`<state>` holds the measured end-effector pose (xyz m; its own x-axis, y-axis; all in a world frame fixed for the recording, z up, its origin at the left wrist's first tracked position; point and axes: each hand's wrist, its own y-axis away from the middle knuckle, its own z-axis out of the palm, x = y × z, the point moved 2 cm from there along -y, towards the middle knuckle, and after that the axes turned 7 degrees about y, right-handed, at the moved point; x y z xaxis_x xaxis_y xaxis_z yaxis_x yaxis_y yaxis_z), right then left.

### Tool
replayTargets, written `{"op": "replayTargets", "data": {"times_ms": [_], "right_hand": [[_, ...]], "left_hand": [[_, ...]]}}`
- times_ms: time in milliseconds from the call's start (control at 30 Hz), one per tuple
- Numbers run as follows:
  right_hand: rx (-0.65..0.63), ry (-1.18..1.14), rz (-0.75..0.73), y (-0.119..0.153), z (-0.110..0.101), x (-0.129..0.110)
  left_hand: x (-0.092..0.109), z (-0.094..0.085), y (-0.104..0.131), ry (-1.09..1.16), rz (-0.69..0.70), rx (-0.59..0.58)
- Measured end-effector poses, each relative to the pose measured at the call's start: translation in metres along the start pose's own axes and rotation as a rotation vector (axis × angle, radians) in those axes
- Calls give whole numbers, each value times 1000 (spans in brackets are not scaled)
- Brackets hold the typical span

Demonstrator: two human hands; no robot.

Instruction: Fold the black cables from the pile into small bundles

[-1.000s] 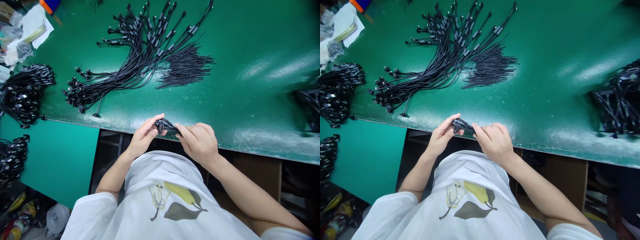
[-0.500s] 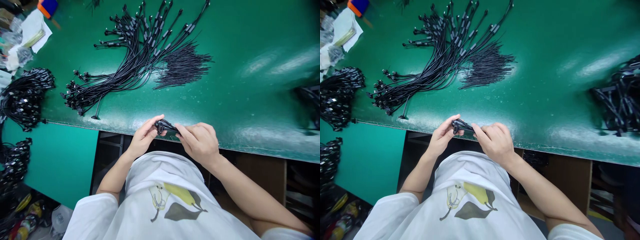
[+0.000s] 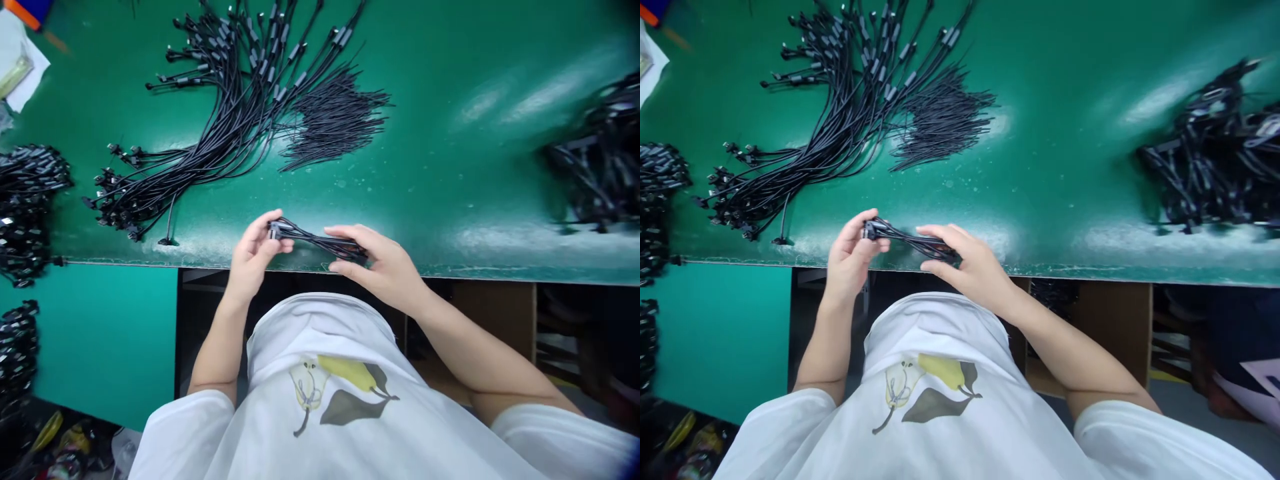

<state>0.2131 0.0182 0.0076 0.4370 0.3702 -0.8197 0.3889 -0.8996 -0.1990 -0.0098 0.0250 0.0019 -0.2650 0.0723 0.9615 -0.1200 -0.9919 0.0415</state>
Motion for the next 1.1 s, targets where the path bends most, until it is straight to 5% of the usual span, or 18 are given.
{"op": "replayTargets", "data": {"times_ms": [133,333,567,767,967,1100], "right_hand": [[-13,-221,65,-4,-5,-7],[0,-243,45,-2,-2,-12],[-172,-61,73,0,-1,-5],[-308,58,-19,8,22,-5],[-167,202,-46,5,28,7],[-19,328,29,2,7,36]], "left_hand": [[1,-11,-5,19,-48,54],[-2,-15,-3,29,-87,58],[-6,-16,-3,-8,1,-32],[-11,-10,-5,-104,51,-124],[-19,-2,-9,-123,18,-104],[-21,-5,-23,-274,9,-132]]}}
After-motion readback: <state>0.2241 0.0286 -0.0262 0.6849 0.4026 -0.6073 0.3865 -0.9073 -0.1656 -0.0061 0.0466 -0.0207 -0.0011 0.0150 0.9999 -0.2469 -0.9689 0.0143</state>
